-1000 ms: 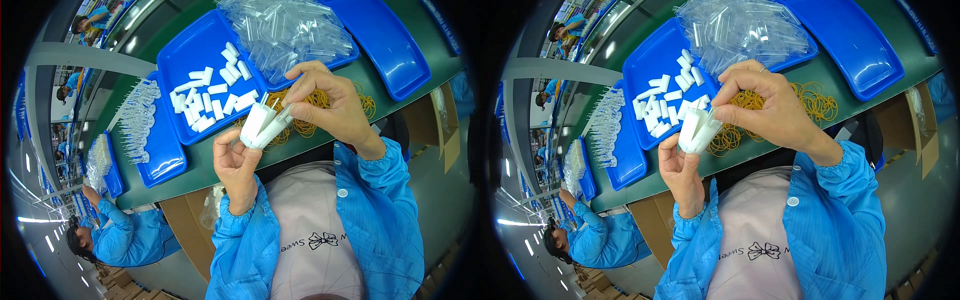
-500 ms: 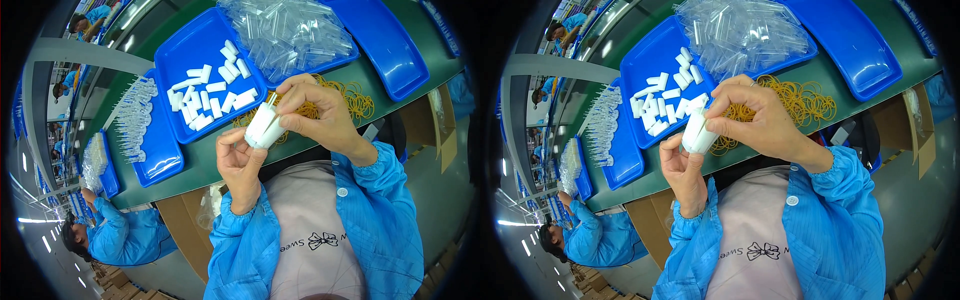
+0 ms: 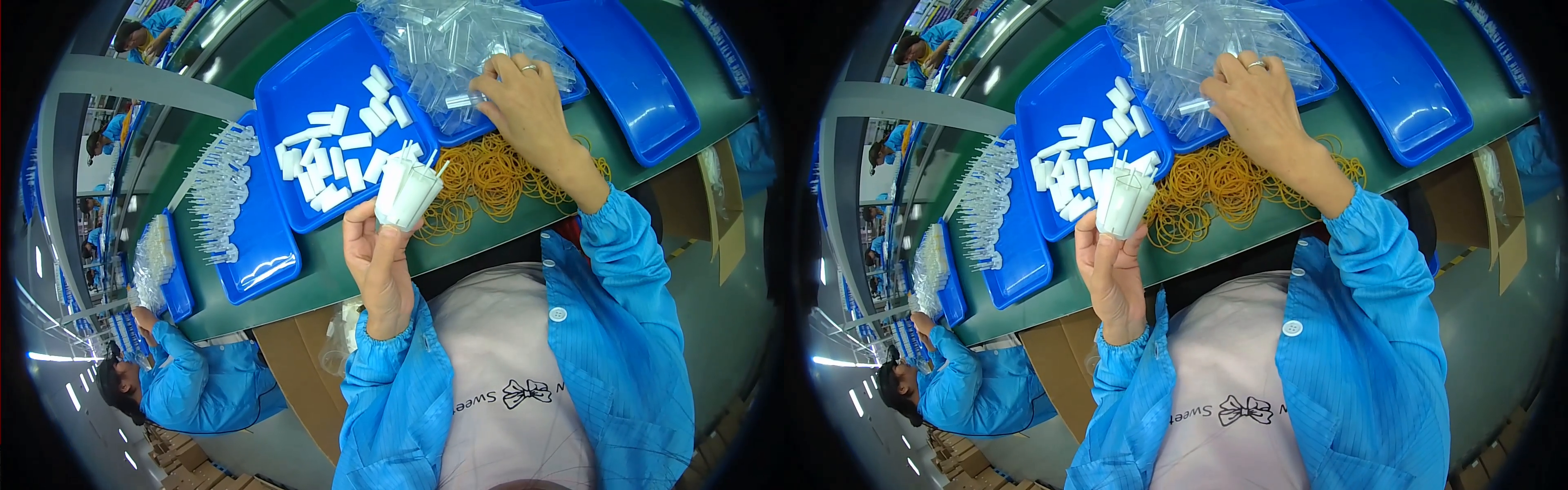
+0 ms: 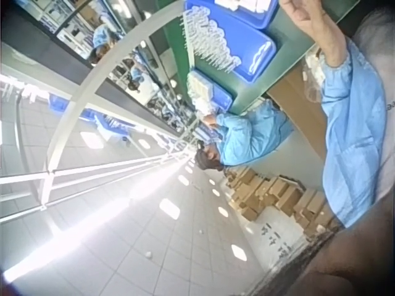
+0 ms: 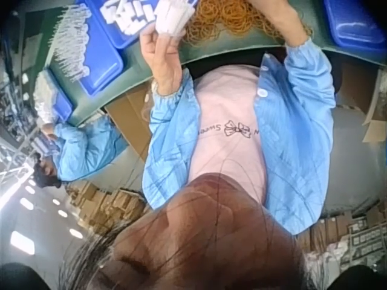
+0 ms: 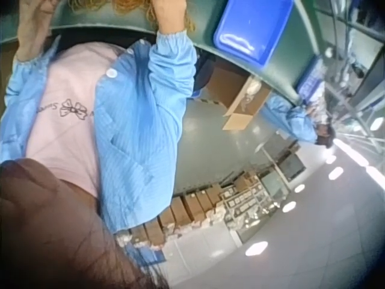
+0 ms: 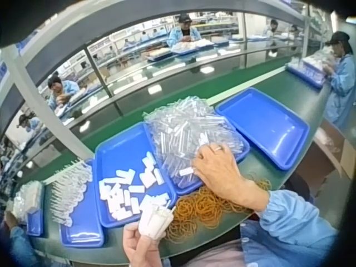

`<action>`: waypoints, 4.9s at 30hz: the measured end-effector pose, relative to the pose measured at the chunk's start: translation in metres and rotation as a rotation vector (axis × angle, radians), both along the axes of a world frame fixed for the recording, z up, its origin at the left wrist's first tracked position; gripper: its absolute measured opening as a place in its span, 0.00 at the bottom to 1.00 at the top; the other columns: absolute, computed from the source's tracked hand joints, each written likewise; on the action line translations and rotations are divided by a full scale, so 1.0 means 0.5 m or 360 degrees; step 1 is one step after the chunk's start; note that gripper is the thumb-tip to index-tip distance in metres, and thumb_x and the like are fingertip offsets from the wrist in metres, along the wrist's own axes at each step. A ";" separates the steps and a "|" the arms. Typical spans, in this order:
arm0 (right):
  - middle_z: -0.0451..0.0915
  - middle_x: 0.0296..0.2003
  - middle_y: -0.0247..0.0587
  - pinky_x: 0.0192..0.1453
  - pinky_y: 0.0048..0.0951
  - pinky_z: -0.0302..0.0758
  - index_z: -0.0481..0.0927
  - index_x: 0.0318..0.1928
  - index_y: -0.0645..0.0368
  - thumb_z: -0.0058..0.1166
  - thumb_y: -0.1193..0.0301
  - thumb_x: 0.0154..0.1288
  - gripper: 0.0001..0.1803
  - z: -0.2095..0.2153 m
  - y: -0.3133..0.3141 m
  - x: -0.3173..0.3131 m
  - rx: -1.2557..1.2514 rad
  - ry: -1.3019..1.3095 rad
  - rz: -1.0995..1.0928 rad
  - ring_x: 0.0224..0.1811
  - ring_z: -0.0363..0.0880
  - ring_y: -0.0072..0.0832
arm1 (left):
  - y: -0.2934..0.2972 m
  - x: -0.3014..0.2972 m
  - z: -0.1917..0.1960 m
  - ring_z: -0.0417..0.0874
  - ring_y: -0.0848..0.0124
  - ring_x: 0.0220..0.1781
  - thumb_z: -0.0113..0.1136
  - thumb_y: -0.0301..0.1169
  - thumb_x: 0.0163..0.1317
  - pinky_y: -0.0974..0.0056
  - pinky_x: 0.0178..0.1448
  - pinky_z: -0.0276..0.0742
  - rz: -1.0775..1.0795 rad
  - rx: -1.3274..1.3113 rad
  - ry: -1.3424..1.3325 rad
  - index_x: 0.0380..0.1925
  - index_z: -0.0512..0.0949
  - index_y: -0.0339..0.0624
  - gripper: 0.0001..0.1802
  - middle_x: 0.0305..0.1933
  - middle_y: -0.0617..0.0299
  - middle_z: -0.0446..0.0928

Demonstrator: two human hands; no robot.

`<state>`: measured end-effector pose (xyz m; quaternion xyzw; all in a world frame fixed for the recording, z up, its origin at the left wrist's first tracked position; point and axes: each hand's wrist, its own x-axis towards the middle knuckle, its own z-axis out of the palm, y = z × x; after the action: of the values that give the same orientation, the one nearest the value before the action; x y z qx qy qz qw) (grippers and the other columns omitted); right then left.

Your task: The person assembles small plastic parts by hand, securing them with rubber bands.

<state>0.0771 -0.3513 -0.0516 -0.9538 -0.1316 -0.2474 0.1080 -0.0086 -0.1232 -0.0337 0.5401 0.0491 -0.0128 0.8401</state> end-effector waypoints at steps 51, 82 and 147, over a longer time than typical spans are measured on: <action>0.78 0.39 0.41 0.52 0.26 0.75 0.75 0.46 0.66 0.60 0.74 0.58 0.16 0.103 0.009 -0.095 0.2184 0.0970 0.1032 0.45 0.79 0.25 | -0.006 -0.035 0.019 0.74 0.64 0.47 0.65 0.18 0.39 0.63 0.49 0.73 0.0110 0.1253 -0.0837 0.46 0.79 0.38 0.27 0.48 0.53 0.68; 0.79 0.37 0.40 0.51 0.24 0.76 0.76 0.46 0.65 0.58 0.78 0.58 0.14 0.111 0.008 -0.104 0.2057 0.0917 0.1021 0.43 0.79 0.24 | 0.007 0.000 0.031 0.72 0.66 0.48 0.62 0.18 0.42 0.65 0.51 0.72 -0.0316 0.1089 -0.0739 0.46 0.80 0.39 0.25 0.48 0.56 0.65; 0.80 0.35 0.34 0.51 0.35 0.67 0.81 0.46 0.47 0.61 0.66 0.54 0.16 0.061 0.007 0.019 0.0626 -0.0277 0.0304 0.44 0.74 0.31 | -0.001 0.010 -0.022 0.75 0.66 0.55 0.65 0.32 0.57 0.61 0.60 0.70 -0.0164 0.0029 -0.0052 0.55 0.68 0.37 0.27 0.54 0.54 0.73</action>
<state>0.0867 -0.3478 -0.0211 -0.8727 -0.1794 -0.3384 0.3029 -0.0038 -0.1236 -0.0446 0.5498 0.0076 -0.0469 0.8340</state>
